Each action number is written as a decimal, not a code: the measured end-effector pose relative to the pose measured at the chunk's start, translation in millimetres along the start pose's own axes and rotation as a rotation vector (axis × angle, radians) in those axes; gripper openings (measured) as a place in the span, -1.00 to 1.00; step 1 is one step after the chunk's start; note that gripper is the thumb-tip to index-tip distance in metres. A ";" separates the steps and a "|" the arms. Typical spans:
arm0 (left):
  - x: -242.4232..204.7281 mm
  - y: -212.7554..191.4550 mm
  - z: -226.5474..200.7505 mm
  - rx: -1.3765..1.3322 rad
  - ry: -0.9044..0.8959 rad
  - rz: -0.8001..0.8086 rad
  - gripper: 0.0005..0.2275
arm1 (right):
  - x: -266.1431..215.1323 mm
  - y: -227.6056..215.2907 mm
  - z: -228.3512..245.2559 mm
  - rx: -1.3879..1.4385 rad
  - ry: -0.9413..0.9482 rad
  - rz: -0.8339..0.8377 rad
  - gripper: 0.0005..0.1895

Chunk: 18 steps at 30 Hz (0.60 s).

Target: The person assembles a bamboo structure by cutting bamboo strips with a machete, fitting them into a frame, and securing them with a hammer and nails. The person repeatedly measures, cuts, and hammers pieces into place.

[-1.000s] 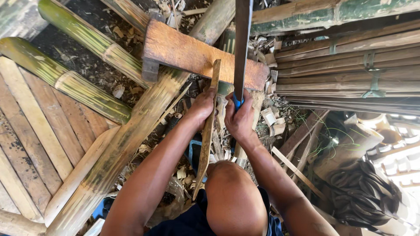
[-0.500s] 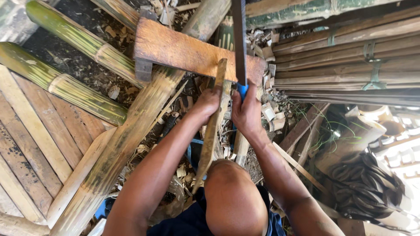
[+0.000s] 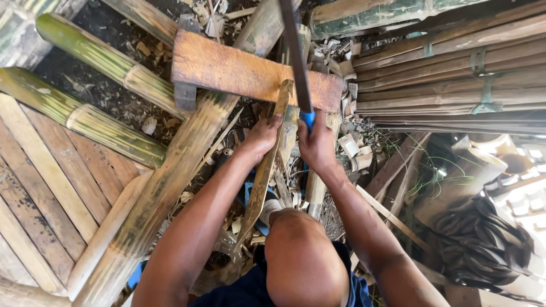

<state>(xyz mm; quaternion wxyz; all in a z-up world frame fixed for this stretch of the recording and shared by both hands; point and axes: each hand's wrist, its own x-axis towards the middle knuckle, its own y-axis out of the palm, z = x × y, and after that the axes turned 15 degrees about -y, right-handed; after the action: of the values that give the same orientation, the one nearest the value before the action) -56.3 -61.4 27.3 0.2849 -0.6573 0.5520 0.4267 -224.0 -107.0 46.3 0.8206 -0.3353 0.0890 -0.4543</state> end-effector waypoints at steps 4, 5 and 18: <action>10.8 -3.7 9.4 -0.086 -0.024 0.067 -0.54 | -18.3 0.2 4.5 0.322 -0.262 -0.368 -0.73; 12.6 -4.8 10.3 -0.052 -0.007 0.059 -0.56 | -14.1 7.5 -0.5 0.198 -0.237 -0.312 -0.74; 31.5 -18.1 31.1 0.036 0.071 -0.018 -0.57 | -13.9 -6.5 -1.8 0.214 -0.124 -0.190 -0.76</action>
<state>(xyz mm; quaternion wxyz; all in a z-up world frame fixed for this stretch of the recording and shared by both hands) -45.6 -46.1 -16.7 0.2808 -0.6718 0.5634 0.3903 -237.3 -99.0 46.8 0.8089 -0.2803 -0.0429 -0.5150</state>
